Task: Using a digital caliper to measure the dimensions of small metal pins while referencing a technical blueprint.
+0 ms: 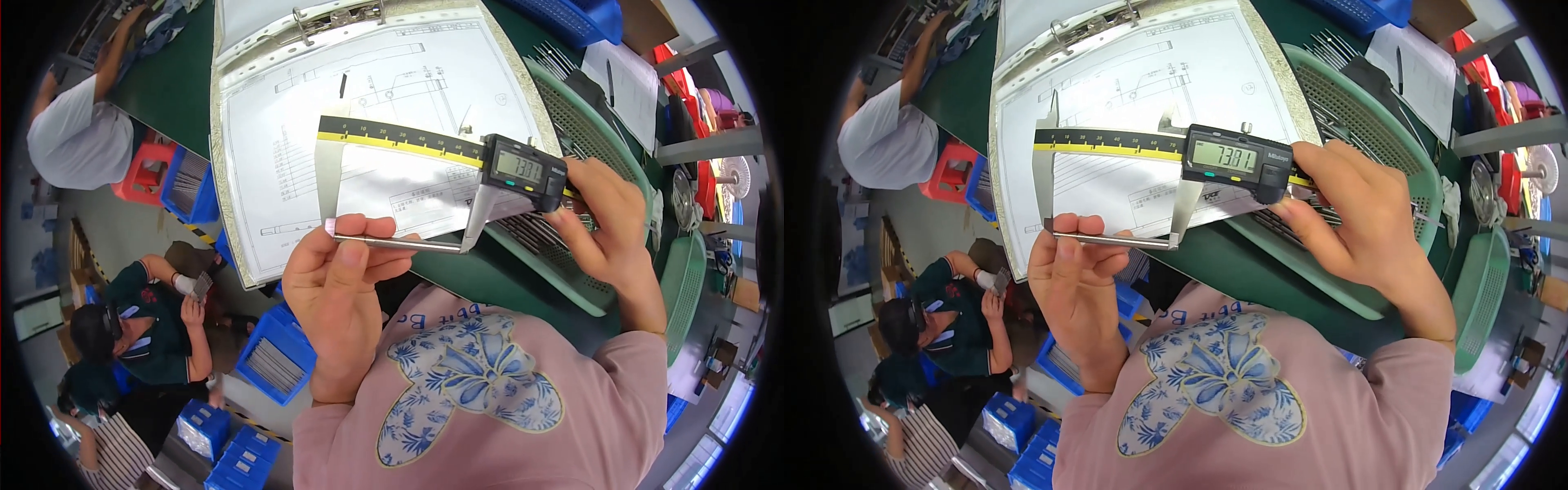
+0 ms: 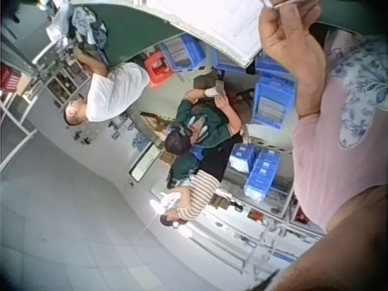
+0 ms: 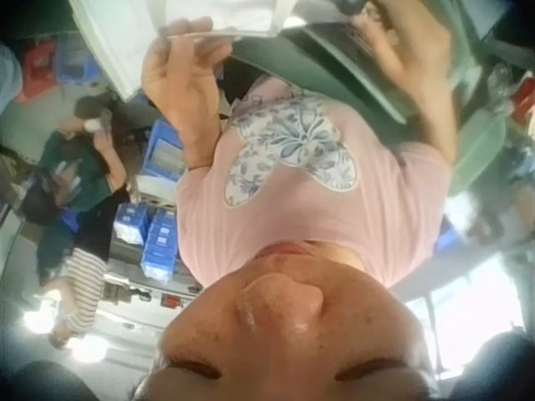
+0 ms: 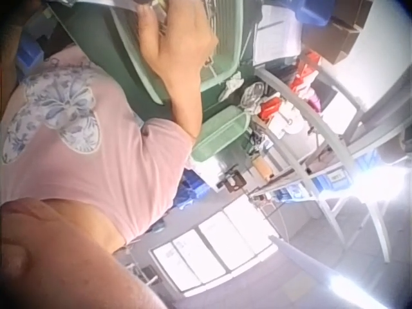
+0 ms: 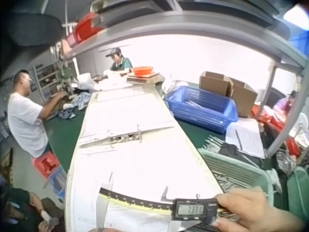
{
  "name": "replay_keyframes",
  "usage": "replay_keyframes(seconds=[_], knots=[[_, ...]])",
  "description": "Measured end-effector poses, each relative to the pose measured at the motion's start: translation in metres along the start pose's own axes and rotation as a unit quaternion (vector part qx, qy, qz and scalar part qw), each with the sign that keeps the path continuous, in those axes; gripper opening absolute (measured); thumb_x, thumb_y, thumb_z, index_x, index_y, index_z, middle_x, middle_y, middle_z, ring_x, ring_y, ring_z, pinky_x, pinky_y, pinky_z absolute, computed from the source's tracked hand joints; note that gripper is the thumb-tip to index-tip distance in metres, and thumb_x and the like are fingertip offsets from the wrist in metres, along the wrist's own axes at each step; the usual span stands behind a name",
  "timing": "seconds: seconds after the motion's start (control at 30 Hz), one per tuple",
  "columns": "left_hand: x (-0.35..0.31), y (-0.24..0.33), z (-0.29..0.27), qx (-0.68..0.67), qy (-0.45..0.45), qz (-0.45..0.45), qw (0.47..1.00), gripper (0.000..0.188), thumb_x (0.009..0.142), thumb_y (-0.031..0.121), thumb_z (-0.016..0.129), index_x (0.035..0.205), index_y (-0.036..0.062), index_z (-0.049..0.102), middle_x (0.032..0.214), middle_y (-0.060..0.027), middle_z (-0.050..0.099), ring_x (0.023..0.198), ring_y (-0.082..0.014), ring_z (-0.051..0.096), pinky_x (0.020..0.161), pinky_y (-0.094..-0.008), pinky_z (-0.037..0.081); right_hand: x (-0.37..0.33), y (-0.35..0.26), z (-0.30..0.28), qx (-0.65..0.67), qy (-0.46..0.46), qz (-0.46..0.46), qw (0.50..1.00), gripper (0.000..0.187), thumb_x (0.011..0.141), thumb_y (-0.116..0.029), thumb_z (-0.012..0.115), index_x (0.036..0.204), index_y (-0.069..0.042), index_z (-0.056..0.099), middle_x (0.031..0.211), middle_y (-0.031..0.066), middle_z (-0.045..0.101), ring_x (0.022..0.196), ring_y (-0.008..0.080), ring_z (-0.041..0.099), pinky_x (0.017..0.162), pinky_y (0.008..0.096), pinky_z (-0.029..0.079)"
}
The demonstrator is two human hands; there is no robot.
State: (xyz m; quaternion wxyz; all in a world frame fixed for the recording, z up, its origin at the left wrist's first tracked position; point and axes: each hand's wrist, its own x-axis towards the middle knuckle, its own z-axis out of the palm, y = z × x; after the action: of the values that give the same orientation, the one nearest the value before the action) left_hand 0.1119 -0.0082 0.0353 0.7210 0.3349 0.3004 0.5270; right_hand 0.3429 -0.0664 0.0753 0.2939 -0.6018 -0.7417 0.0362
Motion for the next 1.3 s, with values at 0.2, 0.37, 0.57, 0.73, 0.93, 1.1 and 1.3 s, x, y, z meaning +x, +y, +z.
replay_keyframes(seconds=[0.2, 0.37, 0.57, 0.73, 0.93, 1.1, 1.3], knots=[[-0.001, -0.001, 0.003, 0.002, -0.002, 0.005, 1.000, 0.022, 0.083, 0.009, 0.049, 0.099, -0.0057, 0.049, 0.088, -0.0189, 0.058, 0.074, -0.0292, 0.062, 0.062, -0.0289, 0.054, 0.000, -0.003, -0.002, 0.005, 0.004, 0.014, 1.000, 0.032, 0.064, -0.012, 0.066, 0.090, 0.003, 0.054, 0.061, 0.0097, 0.051, 0.047, 0.0202, 0.048, 0.041, 0.0286, 0.037], [-0.002, -0.004, -0.001, 0.019, 0.020, 0.017, 0.999, 0.023, 0.082, 0.011, 0.050, 0.098, -0.0053, 0.048, 0.088, -0.0187, 0.058, 0.071, -0.0289, 0.062, 0.059, -0.0290, 0.054, -0.003, 0.001, 0.003, -0.009, 0.012, 0.006, 1.000, 0.032, 0.066, -0.019, 0.066, 0.087, 0.001, 0.054, 0.062, 0.0098, 0.053, 0.049, 0.0222, 0.051, 0.042, 0.0294, 0.039], [-0.001, -0.005, -0.002, -0.004, 0.017, 0.019, 1.000, 0.021, 0.082, 0.009, 0.050, 0.098, -0.0053, 0.049, 0.088, -0.0188, 0.058, 0.071, -0.0292, 0.062, 0.059, -0.0298, 0.055, -0.004, 0.002, 0.002, -0.016, 0.013, 0.004, 1.000, 0.032, 0.067, -0.019, 0.065, 0.088, 0.001, 0.053, 0.064, 0.0099, 0.054, 0.051, 0.0228, 0.053, 0.043, 0.0299, 0.040], [0.000, -0.005, -0.001, -0.014, 0.016, 0.018, 1.000, 0.021, 0.082, 0.008, 0.050, 0.098, -0.0054, 0.049, 0.088, -0.0193, 0.058, 0.072, -0.0303, 0.062, 0.059, -0.0299, 0.055, -0.001, 0.002, 0.003, -0.008, 0.013, -0.007, 1.000, 0.031, 0.067, -0.019, 0.066, 0.087, 0.001, 0.053, 0.065, 0.0099, 0.054, 0.051, 0.0222, 0.053, 0.043, 0.0295, 0.040], [-0.002, -0.004, 0.002, -0.019, 0.018, 0.003, 1.000, 0.019, 0.083, 0.004, 0.047, 0.099, -0.0053, 0.049, 0.091, -0.0197, 0.057, 0.076, -0.0298, 0.061, 0.062, -0.0304, 0.054, -0.002, 0.000, 0.000, 0.009, -0.009, 0.036, 0.999, 0.030, 0.065, -0.013, 0.065, 0.088, 0.003, 0.054, 0.066, 0.0111, 0.052, 0.049, 0.0213, 0.049, 0.044, 0.0285, 0.038], [-0.002, -0.006, 0.005, -0.025, -0.007, -0.056, 0.998, 0.017, 0.084, 0.002, 0.046, 0.098, -0.0061, 0.049, 0.093, -0.0197, 0.057, 0.079, -0.0248, 0.061, 0.067, -0.0286, 0.053, -0.006, 0.000, -0.003, 0.008, -0.020, 0.048, 0.999, 0.030, 0.067, -0.011, 0.061, 0.090, 0.006, 0.052, 0.067, 0.0120, 0.050, 0.051, 0.0203, 0.047, 0.045, 0.0260, 0.036], [-0.007, -0.005, -0.007, -0.020, -0.011, -0.068, 0.997, 0.018, 0.083, 0.002, 0.047, 0.098, -0.0077, 0.050, 0.094, -0.0186, 0.057, 0.081, -0.0217, 0.060, 0.070, -0.0272, 0.051, 0.001, -0.006, 0.001, 0.000, -0.038, 0.035, 0.999, 0.030, 0.070, -0.007, 0.057, 0.096, 0.007, 0.050, 0.072, 0.0121, 0.051, 0.056, 0.0187, 0.048, 0.047, 0.0246, 0.037]])
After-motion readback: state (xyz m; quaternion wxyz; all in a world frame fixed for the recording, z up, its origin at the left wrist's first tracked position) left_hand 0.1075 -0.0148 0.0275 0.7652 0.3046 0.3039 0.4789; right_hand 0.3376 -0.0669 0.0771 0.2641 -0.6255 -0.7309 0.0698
